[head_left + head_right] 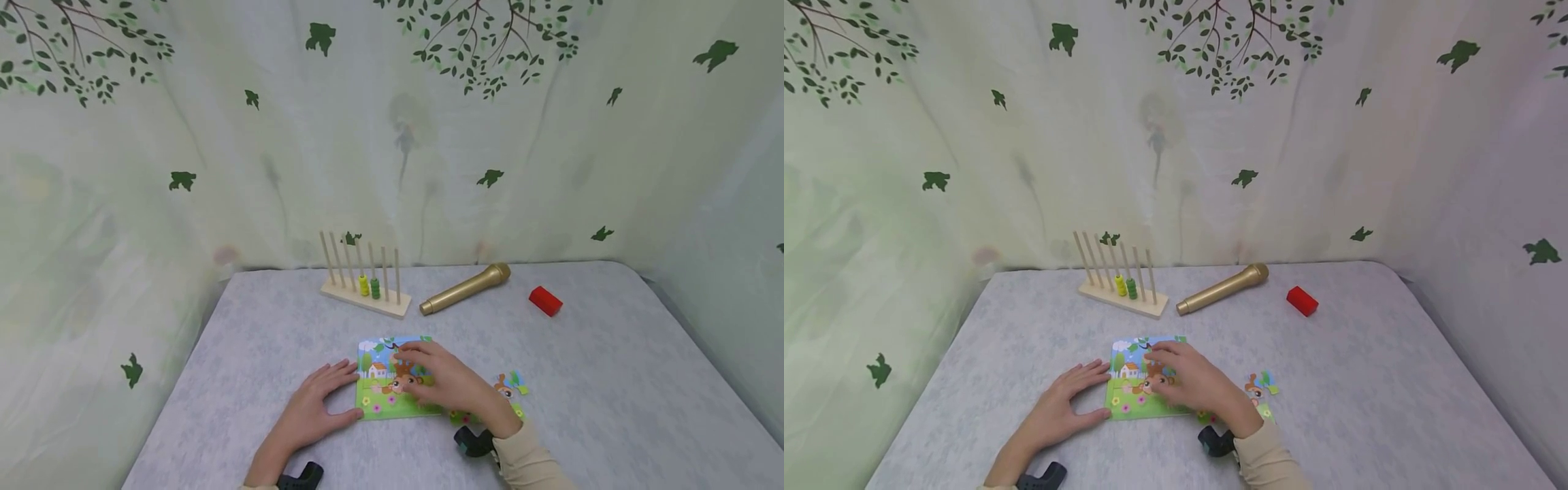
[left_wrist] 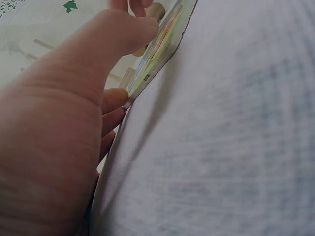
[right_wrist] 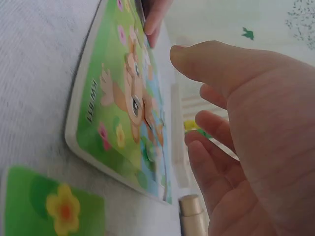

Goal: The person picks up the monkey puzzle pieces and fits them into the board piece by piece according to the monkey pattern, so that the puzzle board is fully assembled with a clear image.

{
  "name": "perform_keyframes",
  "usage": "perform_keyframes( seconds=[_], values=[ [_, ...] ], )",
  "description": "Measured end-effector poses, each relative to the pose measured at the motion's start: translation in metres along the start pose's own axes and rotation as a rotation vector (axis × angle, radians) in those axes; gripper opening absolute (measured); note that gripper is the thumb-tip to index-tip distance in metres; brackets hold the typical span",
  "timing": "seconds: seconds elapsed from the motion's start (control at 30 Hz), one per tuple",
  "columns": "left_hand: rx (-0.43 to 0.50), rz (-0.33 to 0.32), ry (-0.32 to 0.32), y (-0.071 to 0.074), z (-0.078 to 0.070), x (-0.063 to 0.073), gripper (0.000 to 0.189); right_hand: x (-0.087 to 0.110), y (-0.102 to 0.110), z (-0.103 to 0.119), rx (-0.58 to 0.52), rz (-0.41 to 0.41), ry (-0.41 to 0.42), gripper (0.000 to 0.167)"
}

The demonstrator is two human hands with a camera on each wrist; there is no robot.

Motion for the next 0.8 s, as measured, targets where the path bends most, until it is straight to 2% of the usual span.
perform_keyframes(
  seconds=[0.23, 0.33, 0.5, 0.8],
  values=[
    [-0.002, 0.004, 0.010, 0.000, 0.000, 0.000, 0.062, 0.012, 0.013, -0.004, 0.048, -0.021, 0.018, 0.053],
    [0.000, 0.009, 0.013, 0.000, -0.001, 0.001, 0.062, 0.020, 0.017, -0.008, 0.040, -0.022, 0.002, 0.050],
    [-0.007, 0.018, 0.017, 0.001, -0.001, 0.002, 0.062, 0.033, 0.027, -0.017, -0.012, -0.019, -0.039, 0.055],
    [-0.019, 0.013, 0.008, 0.000, 0.000, 0.001, 0.063, 0.051, 0.043, -0.033, 0.012, -0.057, -0.107, 0.054]
  ],
)
Point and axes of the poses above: each hand's wrist, its own x-axis away from the middle knuckle, its own y-axis out of the back of the hand, z = x × y, the point moved 1 cm from there along -x, towards the middle knuckle, and after that the axes turned 10 degrees about -y, right-handed, at the moved point
